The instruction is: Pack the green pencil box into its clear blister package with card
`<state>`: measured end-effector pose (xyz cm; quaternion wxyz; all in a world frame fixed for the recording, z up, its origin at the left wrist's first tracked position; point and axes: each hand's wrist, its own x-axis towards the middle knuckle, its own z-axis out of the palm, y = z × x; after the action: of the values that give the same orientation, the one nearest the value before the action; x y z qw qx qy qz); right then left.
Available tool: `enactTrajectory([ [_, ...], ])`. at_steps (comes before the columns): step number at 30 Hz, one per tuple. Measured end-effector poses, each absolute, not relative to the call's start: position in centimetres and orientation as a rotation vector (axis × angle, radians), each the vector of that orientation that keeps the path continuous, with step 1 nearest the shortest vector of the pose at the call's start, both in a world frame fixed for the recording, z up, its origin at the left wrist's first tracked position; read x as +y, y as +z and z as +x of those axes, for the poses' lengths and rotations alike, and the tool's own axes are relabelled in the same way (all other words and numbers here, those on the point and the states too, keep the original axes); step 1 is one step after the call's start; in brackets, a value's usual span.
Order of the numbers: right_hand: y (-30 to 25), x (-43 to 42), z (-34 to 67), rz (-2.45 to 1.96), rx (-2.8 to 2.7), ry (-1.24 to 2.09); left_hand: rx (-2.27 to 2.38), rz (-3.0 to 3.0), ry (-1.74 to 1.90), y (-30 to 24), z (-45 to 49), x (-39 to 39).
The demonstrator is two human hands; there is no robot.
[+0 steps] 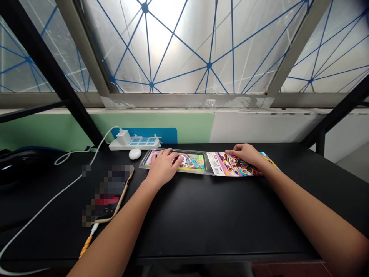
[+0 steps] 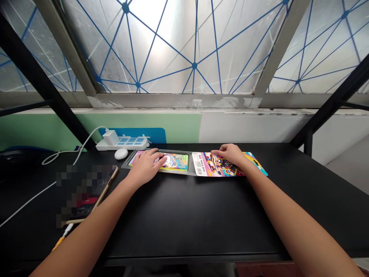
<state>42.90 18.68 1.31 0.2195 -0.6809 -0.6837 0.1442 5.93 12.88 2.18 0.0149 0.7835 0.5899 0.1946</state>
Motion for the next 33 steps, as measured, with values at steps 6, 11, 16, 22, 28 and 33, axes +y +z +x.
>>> enactTrajectory([
  [6,1.0,18.2,40.6,-1.863,-1.832,0.422,1.858,2.507,0.490,1.5,6.8,12.2],
  [11,0.9,17.3,38.3,-1.853,-1.802,0.458,1.871,2.494,0.376,1.3,7.7,11.3],
  [16,1.1,16.7,37.1,-1.805,-1.780,0.470,1.818,2.546,0.326,1.4,8.6,10.7],
  [22,0.6,16.3,35.4,-1.735,-1.846,0.499,1.692,2.586,0.378,1.5,10.4,9.8],
  [28,0.7,16.5,36.1,-1.718,-1.905,0.497,1.537,2.481,0.517,3.3,8.6,10.0],
  [33,0.8,17.5,39.0,-1.771,-1.940,0.516,1.780,2.325,0.806,4.2,5.4,11.7],
])
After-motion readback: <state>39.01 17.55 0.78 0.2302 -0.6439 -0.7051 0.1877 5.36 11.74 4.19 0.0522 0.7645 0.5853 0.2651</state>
